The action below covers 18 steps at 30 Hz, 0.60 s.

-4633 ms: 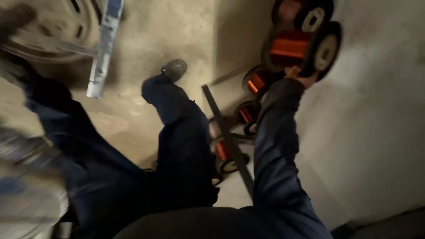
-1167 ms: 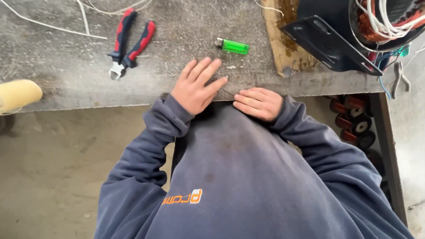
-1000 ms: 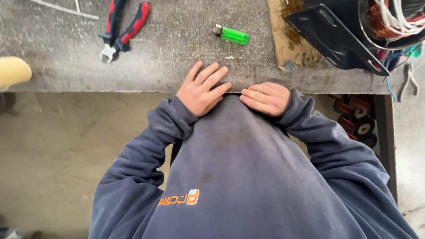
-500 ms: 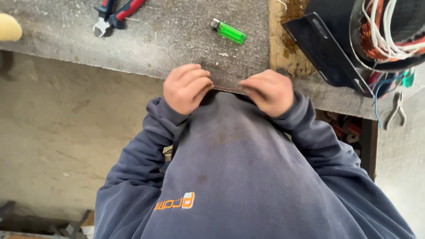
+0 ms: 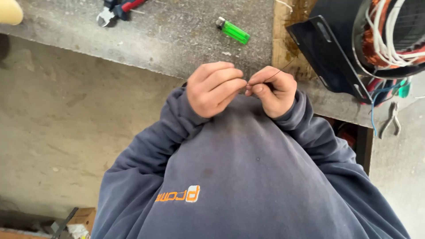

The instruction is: Stripping and preparing copper wires for an electric motor winding.

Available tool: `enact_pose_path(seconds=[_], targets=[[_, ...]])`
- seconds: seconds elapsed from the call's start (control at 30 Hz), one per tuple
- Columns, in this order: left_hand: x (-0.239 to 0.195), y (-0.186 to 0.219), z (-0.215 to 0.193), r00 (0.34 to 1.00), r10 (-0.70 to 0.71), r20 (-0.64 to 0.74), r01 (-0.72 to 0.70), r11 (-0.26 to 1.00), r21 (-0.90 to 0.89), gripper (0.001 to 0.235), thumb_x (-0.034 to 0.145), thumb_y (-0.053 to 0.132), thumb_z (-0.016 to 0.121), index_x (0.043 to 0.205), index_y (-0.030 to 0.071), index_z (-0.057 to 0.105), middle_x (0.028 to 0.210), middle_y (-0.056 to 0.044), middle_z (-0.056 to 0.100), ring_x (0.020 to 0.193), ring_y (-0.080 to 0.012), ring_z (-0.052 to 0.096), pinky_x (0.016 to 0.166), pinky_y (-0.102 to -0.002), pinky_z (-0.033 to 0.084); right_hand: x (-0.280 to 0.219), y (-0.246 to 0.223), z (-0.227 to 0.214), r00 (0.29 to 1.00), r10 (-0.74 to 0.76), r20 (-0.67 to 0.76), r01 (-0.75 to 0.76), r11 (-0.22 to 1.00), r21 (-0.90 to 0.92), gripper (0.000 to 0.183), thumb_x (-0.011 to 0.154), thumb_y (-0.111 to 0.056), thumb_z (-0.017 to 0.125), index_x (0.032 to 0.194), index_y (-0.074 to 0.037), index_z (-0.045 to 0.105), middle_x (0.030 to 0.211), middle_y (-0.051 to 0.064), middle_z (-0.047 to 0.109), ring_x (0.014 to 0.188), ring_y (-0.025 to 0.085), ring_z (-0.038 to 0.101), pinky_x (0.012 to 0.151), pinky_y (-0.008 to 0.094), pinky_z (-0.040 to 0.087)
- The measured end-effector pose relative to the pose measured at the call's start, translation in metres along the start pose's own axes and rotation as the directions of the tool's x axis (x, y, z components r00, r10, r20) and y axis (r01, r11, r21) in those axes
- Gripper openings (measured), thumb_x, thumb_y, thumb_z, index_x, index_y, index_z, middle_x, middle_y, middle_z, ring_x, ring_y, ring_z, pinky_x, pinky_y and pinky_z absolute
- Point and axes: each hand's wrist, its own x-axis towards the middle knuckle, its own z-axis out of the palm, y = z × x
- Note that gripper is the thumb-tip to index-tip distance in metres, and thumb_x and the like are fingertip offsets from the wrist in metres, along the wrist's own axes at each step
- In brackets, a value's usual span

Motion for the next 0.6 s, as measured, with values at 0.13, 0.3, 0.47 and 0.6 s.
enact_pose_path(seconds=[0.13,0.3,0.47,0.6], targets=[[-0.014,-0.003,-0.012,0.999,-0.019,-0.034,0.019,1.0,0.006,0.029,0.085,0.004,0.086,0.11,0.008,0.073,0.107,-0.005,0.069,0.101,-0.026,0.064,0.086,-0.037,0.055,-0.005,0.011,-0.005,0.968,-0.001,-0.251,0.063,0.969,0.238,0.017,0.114,-0.018,0.058,0.117,-0.001,0.052,0.107,0.014,0.066,0.079,0.018,0.067,0.073,0.032,0.059],[-0.039,-0.011,0.001,0.943,-0.322,0.084,0.333,0.908,-0.256,0.023,0.093,0.01,0.083,0.114,0.008,0.071,0.092,-0.001,0.067,0.081,-0.0176,0.06,0.075,-0.033,0.049,-0.012,0.031,-0.005,0.936,-0.068,-0.345,0.184,0.931,0.315,0.021,0.113,-0.024,0.059,0.117,-0.004,0.052,0.102,0.014,0.063,0.072,0.02,0.062,0.065,0.03,0.054],[-0.03,-0.013,0.014,0.717,-0.566,0.406,0.655,0.35,-0.669,0.035,0.108,0.022,0.063,0.137,0.003,0.061,0.099,-0.001,0.068,0.083,-0.0072,0.058,0.078,-0.025,0.051,-0.014,0.03,0.002,0.965,-0.051,-0.256,0.135,0.936,0.326,0.022,0.112,-0.026,0.058,0.117,-0.005,0.051,0.104,0.014,0.063,0.071,0.019,0.062,0.064,0.03,0.055],[-0.036,-0.012,0.024,0.687,-0.555,0.469,0.648,0.178,-0.74,0.027,0.113,0.022,0.057,0.125,0.001,0.067,0.101,-0.003,0.072,0.084,-0.0071,0.062,0.079,-0.023,0.053,-0.015,0.022,0.004,0.98,-0.023,-0.195,0.079,0.955,0.286,0.024,0.112,-0.027,0.058,0.116,-0.004,0.054,0.106,0.014,0.064,0.073,0.019,0.064,0.067,0.029,0.056]])
